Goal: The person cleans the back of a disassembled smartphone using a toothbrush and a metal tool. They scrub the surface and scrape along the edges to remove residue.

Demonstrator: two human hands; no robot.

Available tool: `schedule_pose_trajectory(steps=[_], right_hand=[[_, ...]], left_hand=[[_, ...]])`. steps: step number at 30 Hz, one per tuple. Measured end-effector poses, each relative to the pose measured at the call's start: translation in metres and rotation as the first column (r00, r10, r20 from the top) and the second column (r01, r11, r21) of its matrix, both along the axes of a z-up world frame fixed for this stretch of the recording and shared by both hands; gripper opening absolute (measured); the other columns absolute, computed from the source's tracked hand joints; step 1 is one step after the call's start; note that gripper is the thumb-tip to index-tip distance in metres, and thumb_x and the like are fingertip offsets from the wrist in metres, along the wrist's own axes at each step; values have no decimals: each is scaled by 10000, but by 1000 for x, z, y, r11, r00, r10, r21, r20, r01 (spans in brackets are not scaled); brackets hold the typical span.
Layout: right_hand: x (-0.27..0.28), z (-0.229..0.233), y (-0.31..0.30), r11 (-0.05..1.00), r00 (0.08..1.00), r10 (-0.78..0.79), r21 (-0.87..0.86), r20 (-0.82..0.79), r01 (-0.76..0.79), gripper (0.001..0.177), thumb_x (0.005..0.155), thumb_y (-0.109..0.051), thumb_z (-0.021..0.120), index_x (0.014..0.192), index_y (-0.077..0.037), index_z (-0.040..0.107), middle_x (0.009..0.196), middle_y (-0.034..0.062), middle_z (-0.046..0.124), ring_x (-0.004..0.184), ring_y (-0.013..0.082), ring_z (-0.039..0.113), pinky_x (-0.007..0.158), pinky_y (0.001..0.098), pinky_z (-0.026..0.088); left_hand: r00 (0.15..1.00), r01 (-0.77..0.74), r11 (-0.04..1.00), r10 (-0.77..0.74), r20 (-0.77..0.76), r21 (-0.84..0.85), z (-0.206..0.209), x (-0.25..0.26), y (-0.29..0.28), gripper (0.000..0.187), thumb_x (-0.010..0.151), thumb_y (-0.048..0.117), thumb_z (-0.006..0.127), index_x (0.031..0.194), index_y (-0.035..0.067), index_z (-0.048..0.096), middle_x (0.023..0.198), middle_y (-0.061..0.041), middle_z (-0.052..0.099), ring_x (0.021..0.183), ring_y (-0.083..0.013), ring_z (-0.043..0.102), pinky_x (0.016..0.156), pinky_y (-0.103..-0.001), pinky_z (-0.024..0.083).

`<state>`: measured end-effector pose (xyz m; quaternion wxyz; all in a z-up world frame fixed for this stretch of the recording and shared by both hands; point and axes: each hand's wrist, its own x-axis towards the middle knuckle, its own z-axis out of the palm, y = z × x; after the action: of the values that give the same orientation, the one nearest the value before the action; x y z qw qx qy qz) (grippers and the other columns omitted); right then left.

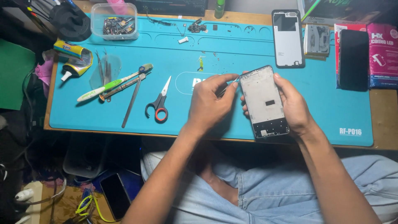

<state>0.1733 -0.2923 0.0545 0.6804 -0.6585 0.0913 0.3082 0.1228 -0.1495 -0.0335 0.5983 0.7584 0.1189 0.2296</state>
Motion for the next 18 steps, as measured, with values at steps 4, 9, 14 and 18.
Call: schedule_pose_trajectory(steps=[4,9,14,18], right_hand=[[0,-3,-1,1000,1000,2,15,6,-2,567,963,-512,571,1114,-7,778,963,253,800,799,323,804,704,510,687],[2,-10,-6,998,999,41,35,28,-42,557,978,-501,570,1143,-11,777,977,263,799,810,323,807,664,504,688],[11,-26,-19,975,989,144,170,21,-146,604,1014,-501,522,1161,32,763,950,313,780,789,396,800,709,566,678],[16,-33,-23,951,982,187,248,22,-186,637,1035,-514,494,1155,51,762,904,333,771,760,432,803,679,577,680]], left_hand=[[1000,-13,999,13,-20,30,-2,0,-1,132,969,155,730,1041,138,840,724,-83,748,676,-175,735,588,-302,592],[999,-49,994,51,-12,96,-4,-1,-4,129,984,158,724,1033,136,841,710,-81,716,647,-188,707,567,-327,580],[995,-83,992,78,58,91,-4,-2,-6,113,975,129,734,1019,91,830,695,-123,697,648,-234,717,543,-330,545],[996,-60,997,57,66,47,-3,-3,-2,111,987,161,733,1020,133,835,706,-98,709,668,-206,724,558,-319,551]])
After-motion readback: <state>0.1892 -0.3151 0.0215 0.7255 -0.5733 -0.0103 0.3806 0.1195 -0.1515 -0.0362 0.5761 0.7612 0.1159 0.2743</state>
